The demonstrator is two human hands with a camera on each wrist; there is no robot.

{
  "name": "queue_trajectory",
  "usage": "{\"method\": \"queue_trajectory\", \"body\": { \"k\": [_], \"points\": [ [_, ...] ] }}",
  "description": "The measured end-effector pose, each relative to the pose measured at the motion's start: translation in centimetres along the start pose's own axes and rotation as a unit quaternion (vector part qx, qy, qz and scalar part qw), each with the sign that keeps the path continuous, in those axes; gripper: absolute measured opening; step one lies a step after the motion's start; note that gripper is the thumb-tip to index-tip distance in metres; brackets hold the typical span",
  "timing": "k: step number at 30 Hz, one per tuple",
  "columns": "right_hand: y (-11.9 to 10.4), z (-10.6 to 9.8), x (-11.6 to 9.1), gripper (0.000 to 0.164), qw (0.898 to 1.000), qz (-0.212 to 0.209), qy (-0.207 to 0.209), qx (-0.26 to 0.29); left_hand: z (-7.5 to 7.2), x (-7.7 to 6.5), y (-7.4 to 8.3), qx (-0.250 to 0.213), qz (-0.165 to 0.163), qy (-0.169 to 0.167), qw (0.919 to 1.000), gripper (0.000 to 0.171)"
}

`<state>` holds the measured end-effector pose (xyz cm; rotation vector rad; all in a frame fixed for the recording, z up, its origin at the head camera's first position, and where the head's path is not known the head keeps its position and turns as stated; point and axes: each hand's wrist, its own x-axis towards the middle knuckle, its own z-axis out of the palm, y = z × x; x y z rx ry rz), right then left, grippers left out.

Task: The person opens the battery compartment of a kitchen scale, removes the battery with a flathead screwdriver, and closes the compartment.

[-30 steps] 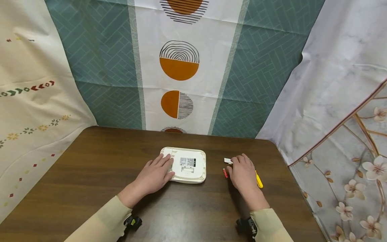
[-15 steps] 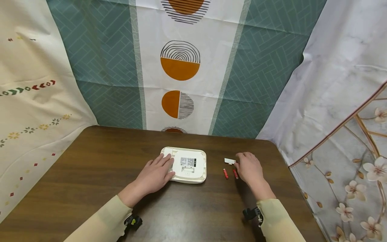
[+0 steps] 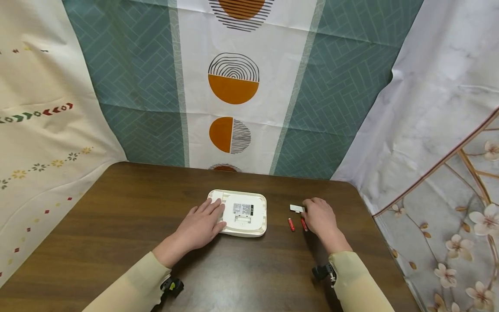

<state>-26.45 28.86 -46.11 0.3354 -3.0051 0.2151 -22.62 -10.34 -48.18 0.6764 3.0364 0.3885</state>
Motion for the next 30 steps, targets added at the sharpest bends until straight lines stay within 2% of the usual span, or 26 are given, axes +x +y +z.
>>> {"method": "queue_trajectory", "body": {
  "k": [11,21,30],
  "points": [
    [0.06,0.46,0.70,0.023,1.000,0.006,-0.026,-0.013,0.00,0.02,0.06,-0.002,-0.001,0.000,1.0000,0.064],
    [0.12,0.52,0.95,0.015,1.000,0.009,-0.025,-0.013,0.14,0.13,0.01,0.005,0.001,0.004,1.0000,0.064],
    [0.12,0.56,0.89,0.015,0.999,0.027,-0.031,-0.003,0.04,0.07,0.12,0.003,-0.002,0.001,1.0000,0.064]
  ]
}}
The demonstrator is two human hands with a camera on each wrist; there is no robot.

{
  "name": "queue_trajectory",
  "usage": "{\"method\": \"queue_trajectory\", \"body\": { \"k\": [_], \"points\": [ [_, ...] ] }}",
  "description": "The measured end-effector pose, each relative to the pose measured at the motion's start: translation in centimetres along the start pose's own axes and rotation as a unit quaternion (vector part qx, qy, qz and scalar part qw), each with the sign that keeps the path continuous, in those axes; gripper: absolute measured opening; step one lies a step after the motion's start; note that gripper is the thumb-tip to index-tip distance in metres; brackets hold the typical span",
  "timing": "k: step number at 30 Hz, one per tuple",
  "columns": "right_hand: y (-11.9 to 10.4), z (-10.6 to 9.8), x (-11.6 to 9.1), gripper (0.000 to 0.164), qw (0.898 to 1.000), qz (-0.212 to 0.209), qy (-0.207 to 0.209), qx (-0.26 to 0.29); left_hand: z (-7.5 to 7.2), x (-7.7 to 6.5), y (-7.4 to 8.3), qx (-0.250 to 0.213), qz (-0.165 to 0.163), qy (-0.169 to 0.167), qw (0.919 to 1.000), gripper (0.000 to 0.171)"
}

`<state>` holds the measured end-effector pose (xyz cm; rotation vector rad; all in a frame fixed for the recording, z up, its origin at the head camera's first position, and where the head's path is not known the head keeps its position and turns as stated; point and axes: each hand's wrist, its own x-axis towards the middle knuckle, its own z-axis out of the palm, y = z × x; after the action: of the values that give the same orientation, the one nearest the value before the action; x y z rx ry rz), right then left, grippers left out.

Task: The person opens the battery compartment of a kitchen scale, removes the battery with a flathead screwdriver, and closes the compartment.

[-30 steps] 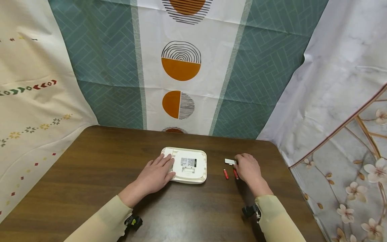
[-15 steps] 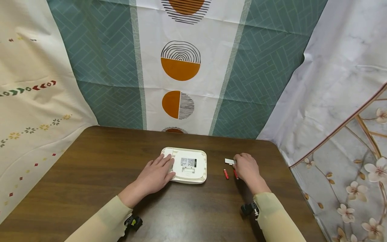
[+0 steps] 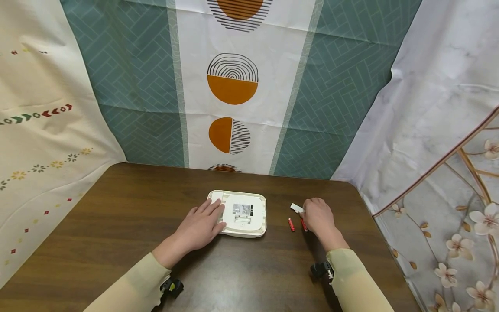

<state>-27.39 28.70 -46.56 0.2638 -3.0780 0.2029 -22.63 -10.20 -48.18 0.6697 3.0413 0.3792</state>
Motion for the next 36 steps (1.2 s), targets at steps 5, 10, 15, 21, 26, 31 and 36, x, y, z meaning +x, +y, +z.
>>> {"method": "queue_trajectory", "body": {
  "k": [5,10,15,21,26,31,36],
  "points": [
    [0.0,0.1,-0.1,0.017,1.000,-0.006,0.027,0.002,0.0,0.0,0.1,0.001,0.001,-0.003,1.0000,0.064],
    [-0.5,0.1,-0.4,0.019,0.998,-0.013,0.066,0.005,0.0,0.0,0.0,0.000,0.002,-0.002,1.0000,0.064],
    [-1.2,-0.1,-0.6,0.018,0.996,-0.021,0.084,0.008,0.0,0.0,0.0,0.000,0.000,0.001,1.0000,0.065],
    [-2.7,-0.6,-0.8,0.018,0.995,-0.040,0.090,0.007,-0.1,0.0,0.1,-0.002,-0.001,-0.001,1.0000,0.064],
    [-3.8,-0.6,-0.8,0.019,0.994,-0.054,0.094,0.000,-0.1,0.0,0.1,-0.003,0.001,0.000,1.0000,0.064],
    [-4.8,-0.6,-0.9,0.021,0.994,-0.061,0.096,-0.003,0.0,0.0,0.0,-0.001,0.000,0.003,1.0000,0.064],
    [-5.3,-0.6,-1.2,0.023,0.992,-0.075,0.104,-0.008,0.2,0.1,-0.1,-0.002,0.001,0.003,1.0000,0.064]
  ]
}}
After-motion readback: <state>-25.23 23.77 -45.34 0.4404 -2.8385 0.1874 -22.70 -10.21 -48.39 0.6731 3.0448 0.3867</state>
